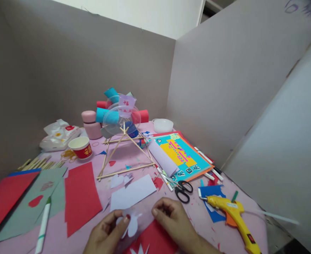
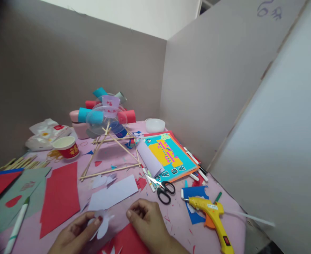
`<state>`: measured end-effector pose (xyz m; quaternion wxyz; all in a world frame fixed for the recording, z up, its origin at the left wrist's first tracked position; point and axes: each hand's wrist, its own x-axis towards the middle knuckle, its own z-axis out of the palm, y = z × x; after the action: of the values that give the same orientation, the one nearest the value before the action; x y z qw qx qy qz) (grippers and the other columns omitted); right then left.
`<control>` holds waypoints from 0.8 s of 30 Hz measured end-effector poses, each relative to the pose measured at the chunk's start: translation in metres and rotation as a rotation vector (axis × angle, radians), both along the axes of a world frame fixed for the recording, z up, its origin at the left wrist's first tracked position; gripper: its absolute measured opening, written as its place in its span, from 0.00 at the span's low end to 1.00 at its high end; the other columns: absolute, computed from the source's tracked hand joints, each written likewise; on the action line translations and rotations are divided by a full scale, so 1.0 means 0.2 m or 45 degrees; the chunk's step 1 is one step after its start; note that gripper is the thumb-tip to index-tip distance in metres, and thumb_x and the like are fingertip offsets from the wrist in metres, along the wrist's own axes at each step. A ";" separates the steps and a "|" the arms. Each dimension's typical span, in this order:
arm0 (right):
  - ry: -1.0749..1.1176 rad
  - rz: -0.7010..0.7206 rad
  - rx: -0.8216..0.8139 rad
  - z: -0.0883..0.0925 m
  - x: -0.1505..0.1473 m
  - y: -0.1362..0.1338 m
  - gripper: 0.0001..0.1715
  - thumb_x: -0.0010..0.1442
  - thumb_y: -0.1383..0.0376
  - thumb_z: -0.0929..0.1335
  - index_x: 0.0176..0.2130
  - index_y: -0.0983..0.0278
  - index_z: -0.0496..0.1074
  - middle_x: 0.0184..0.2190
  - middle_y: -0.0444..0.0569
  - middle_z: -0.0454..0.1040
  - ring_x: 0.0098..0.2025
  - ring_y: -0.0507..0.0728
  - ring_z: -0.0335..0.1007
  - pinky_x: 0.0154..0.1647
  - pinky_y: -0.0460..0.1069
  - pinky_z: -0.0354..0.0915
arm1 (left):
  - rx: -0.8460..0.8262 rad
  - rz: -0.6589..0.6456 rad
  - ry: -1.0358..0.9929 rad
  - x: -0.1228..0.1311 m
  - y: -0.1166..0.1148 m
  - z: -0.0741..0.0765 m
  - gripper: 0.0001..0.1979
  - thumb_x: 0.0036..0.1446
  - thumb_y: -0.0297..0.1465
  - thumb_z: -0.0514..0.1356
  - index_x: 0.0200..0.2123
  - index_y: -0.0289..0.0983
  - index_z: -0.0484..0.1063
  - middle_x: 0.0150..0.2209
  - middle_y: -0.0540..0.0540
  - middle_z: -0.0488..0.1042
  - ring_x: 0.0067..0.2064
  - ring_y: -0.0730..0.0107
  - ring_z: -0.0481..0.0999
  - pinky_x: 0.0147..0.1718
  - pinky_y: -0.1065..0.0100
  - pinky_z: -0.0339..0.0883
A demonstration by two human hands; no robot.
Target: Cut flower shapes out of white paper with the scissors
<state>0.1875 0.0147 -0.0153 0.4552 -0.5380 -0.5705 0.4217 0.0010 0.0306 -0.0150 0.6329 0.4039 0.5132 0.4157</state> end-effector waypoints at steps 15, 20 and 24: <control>-1.108 0.083 -0.044 0.06 0.11 -0.26 0.05 0.55 0.64 0.68 0.31 0.64 0.71 0.30 0.53 0.78 0.31 0.61 0.72 0.27 0.49 0.54 | 0.129 0.187 0.072 -0.05 0.00 0.10 0.12 0.46 0.39 0.65 0.32 0.40 0.71 0.21 0.58 0.69 0.24 0.77 0.63 0.22 0.79 0.58; -1.221 0.103 0.040 0.18 0.05 -0.20 0.10 0.61 0.64 0.63 0.32 0.64 0.72 0.31 0.52 0.79 0.31 0.59 0.74 0.27 0.48 0.56 | 0.125 0.208 -0.003 -0.03 -0.01 0.08 0.15 0.42 0.36 0.68 0.34 0.41 0.70 0.23 0.58 0.72 0.25 0.76 0.67 0.23 0.78 0.62; -1.257 0.268 0.178 0.20 -0.10 -0.07 0.15 0.57 0.58 0.66 0.42 0.63 0.72 0.39 0.53 0.80 0.36 0.60 0.76 0.31 0.49 0.62 | 0.073 0.233 -0.037 -0.03 0.00 0.09 0.19 0.38 0.36 0.70 0.35 0.42 0.70 0.23 0.58 0.73 0.22 0.75 0.68 0.18 0.77 0.60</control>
<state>0.1680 0.0017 0.0246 0.1213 -0.5810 -0.7956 0.1219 -0.0053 0.0305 0.0023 0.5878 0.3674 0.5267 0.4921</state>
